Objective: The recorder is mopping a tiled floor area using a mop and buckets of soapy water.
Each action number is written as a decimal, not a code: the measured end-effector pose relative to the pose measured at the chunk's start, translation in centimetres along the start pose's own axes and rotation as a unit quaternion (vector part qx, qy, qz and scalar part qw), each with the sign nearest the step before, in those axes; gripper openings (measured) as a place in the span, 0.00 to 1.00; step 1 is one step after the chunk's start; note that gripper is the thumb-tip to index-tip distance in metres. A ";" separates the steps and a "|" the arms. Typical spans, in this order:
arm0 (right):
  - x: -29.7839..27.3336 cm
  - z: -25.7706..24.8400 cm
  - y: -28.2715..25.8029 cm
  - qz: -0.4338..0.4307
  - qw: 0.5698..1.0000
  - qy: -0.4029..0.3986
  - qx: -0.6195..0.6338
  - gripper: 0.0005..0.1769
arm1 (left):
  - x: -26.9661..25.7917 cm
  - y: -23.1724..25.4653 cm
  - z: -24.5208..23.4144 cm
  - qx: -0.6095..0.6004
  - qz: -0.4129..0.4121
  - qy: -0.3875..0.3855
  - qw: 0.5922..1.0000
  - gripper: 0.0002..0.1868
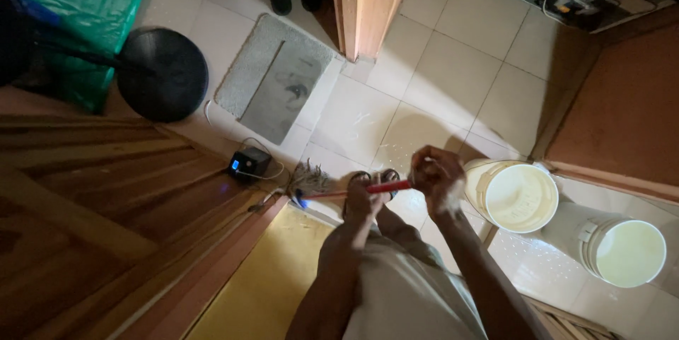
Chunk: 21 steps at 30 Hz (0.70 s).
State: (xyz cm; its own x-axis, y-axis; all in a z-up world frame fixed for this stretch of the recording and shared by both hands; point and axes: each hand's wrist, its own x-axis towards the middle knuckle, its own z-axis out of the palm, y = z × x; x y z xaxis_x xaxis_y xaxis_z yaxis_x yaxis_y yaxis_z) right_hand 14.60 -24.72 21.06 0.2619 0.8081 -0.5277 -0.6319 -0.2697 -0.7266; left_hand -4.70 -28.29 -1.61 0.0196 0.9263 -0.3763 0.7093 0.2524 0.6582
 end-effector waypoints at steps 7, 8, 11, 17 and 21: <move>-2.7 -2.0 -4.0 -0.082 0.996 0.022 -0.024 0.14 | 1.2 8.4 1.8 -0.038 0.080 -0.010 0.996 0.27; -3.2 -1.3 -5.1 -0.128 0.991 0.001 -0.038 0.15 | 1.9 9.3 2.6 -0.030 0.132 0.030 0.990 0.27; -3.8 -1.8 -4.6 -0.208 0.975 -0.027 -0.068 0.24 | 4.8 11.1 5.3 -0.048 0.182 0.095 0.977 0.26; -3.9 -3.9 -1.4 -0.400 0.836 0.030 -0.375 0.16 | 6.9 12.5 5.9 -0.124 0.231 0.058 0.963 0.26; -2.4 -4.2 -4.3 -0.478 0.774 0.104 -0.401 0.08 | 4.3 13.8 6.1 -0.125 0.168 -0.016 0.978 0.27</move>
State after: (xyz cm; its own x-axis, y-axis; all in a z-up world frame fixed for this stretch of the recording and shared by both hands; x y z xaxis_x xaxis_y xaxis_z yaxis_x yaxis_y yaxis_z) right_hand 19.77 -27.70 23.62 0.4952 0.7596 0.4217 0.5584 0.0936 -0.8243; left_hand 9.47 -22.52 1.92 0.2462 0.9607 -0.1284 0.4654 -0.0009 0.8851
